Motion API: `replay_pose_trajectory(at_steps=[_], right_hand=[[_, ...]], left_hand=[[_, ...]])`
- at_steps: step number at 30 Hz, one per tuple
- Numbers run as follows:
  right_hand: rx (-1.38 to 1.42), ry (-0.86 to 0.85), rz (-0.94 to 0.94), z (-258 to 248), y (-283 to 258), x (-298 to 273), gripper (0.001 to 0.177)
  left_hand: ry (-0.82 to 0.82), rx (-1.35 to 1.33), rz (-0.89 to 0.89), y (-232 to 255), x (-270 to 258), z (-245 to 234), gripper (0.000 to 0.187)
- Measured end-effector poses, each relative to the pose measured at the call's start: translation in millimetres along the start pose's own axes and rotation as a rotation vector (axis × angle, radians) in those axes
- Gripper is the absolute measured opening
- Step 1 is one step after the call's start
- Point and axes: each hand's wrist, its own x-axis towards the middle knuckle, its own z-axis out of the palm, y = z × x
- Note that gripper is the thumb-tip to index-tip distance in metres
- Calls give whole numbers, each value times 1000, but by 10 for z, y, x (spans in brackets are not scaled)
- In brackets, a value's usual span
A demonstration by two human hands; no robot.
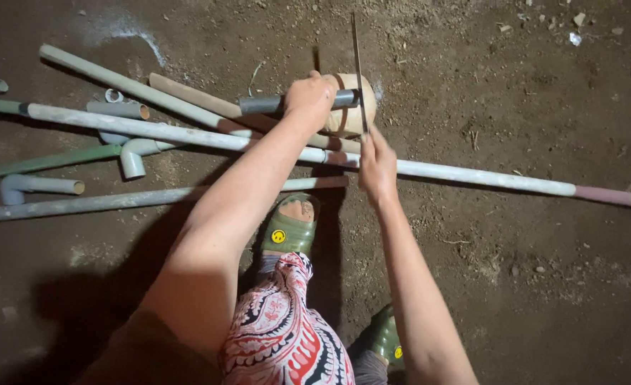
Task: The person sits on the ground and uses a hand saw to cut a short gray pipe segment that is resting on a coconut. After cutting, the person picks up a green pipe and a gray pipe and attempts to fit them together.
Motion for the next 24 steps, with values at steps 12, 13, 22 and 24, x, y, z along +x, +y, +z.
replay_pose_trajectory(at_steps=[12,13,22,24], right_hand=[[112,41,-49,90,32,189,38],[111,29,-29,40,-6,95,40],[210,13,166,-116,413,-780,42],[240,12,211,-158,355,-788,42]], left_hand=[[-23,-25,-19,-9,-10,22,17],[-20,-38,-15,14,3,37,17],[-86,35,-5,33,-10,-85,21],[-90,50,8,38,-39,-161,21]])
